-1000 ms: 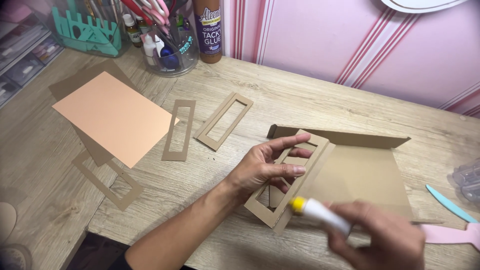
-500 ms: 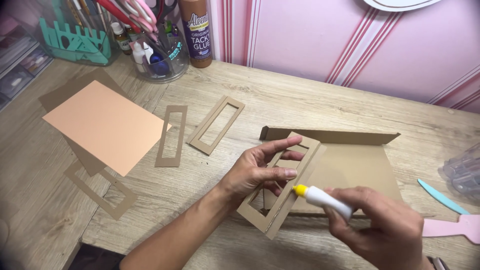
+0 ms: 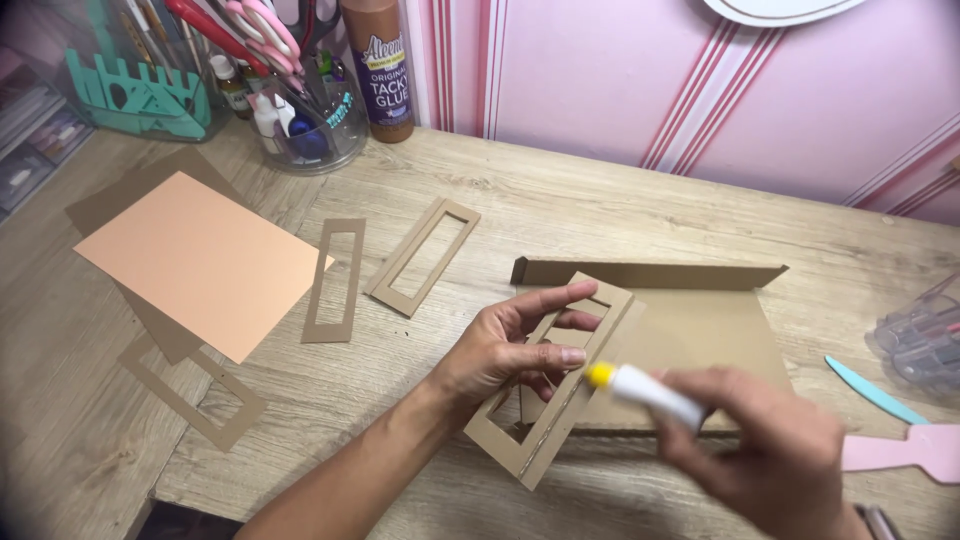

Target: Assemble a cardboard organizer by folding pieces and applying glue to the edges.

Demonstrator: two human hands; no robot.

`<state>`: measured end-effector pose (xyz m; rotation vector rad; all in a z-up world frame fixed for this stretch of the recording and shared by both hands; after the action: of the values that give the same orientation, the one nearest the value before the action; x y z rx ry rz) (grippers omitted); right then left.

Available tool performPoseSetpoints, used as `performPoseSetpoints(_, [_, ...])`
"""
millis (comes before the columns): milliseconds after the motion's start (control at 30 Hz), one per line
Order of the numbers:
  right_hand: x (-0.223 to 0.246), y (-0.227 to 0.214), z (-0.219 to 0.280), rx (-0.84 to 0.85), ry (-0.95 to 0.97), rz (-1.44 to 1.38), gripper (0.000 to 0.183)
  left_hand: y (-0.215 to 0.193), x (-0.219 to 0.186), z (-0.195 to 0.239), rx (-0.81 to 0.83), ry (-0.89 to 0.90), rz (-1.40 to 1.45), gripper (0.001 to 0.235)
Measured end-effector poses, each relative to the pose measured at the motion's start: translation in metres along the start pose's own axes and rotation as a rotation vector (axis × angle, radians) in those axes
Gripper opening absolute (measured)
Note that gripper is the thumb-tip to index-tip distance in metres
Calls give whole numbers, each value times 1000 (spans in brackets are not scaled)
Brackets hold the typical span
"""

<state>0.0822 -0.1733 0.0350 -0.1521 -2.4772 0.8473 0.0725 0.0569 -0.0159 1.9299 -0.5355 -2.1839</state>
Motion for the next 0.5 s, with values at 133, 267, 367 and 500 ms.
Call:
performPoseSetpoints(133, [-8, -3, 1, 8, 41, 53, 28, 0, -1, 0, -9, -11, -24, 71])
performPoseSetpoints(267, [-12, -5, 3, 12, 63, 34, 31, -3, 1, -2, 18, 9, -20, 71])
performPoseSetpoints(367, [-12, -7, 1, 18, 41, 64, 28, -4, 7, -2, 47, 26, 30, 70])
performPoseSetpoints(500, [-12, -8, -2, -8, 2, 77, 27, -2, 1, -1, 41, 34, -5, 71])
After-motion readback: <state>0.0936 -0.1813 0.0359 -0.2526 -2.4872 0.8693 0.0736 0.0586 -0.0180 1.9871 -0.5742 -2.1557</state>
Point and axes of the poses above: each hand's wrist, its own z-axis away from the middle knuckle, its own y-axis out of the palm, x = y × z, the point moved 2 cm from there along -z, towards the middle knuckle, and after that the axes turned 6 degrees about -z, right-handed, at the moved point
